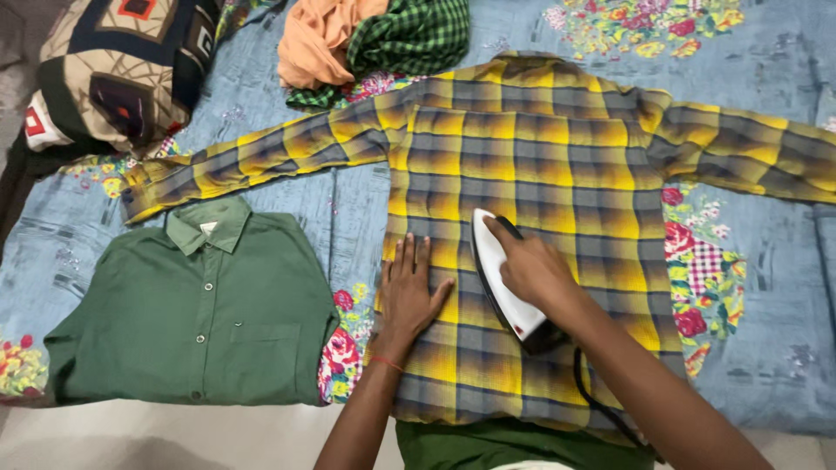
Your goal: The person irons a yellow and black plaid shirt laid out on a bed. They smooth the fabric with their hands, then use a white electric iron to press the back and sleeves. After ironing, they flip the shirt over and smooth the front side.
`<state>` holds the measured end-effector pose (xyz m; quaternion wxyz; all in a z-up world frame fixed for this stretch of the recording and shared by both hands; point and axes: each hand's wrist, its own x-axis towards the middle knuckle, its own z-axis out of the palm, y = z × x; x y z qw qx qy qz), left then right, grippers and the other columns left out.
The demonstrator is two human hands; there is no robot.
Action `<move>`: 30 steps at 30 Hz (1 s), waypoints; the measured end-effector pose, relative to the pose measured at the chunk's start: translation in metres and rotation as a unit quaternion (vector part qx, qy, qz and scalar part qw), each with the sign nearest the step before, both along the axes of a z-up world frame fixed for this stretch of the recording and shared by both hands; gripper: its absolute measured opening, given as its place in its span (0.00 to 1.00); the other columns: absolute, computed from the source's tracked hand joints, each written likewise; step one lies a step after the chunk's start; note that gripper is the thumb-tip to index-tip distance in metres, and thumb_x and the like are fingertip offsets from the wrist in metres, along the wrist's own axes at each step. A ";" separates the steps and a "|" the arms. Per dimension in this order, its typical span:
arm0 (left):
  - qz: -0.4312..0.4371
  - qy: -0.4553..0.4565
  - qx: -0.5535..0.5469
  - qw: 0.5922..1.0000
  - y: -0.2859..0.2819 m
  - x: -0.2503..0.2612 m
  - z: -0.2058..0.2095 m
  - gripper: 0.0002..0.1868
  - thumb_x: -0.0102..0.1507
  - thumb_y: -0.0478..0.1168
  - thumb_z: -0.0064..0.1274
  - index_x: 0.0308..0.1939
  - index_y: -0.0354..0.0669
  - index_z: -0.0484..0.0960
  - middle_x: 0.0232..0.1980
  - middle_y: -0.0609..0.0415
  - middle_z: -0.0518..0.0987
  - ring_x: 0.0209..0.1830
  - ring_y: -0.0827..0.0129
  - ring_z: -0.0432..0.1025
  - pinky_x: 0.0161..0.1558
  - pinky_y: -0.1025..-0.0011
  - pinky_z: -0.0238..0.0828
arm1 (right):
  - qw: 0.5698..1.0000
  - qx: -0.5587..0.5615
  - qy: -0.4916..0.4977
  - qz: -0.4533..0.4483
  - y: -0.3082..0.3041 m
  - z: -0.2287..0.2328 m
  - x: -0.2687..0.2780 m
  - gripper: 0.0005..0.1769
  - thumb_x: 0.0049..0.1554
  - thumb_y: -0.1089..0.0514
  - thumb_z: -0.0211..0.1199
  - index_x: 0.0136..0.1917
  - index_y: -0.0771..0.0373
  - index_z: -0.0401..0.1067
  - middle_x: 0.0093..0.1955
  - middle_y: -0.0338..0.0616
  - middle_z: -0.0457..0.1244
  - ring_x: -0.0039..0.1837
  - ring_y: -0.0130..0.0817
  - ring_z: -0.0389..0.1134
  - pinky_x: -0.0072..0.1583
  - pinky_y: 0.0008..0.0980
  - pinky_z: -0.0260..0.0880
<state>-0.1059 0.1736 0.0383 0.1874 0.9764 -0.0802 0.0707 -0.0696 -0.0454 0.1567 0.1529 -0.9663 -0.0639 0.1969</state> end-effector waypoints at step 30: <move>-0.157 0.002 -0.043 0.987 -0.181 -0.007 -0.012 0.42 0.61 0.43 0.49 0.79 0.38 0.55 0.81 0.41 0.57 0.82 0.51 0.51 0.77 0.48 0.44 | 0.993 -0.012 -0.090 -0.071 -0.140 -0.031 -0.021 0.49 0.50 0.60 0.58 0.82 0.47 0.46 0.56 0.75 0.63 0.53 0.73 0.68 0.56 0.61 0.69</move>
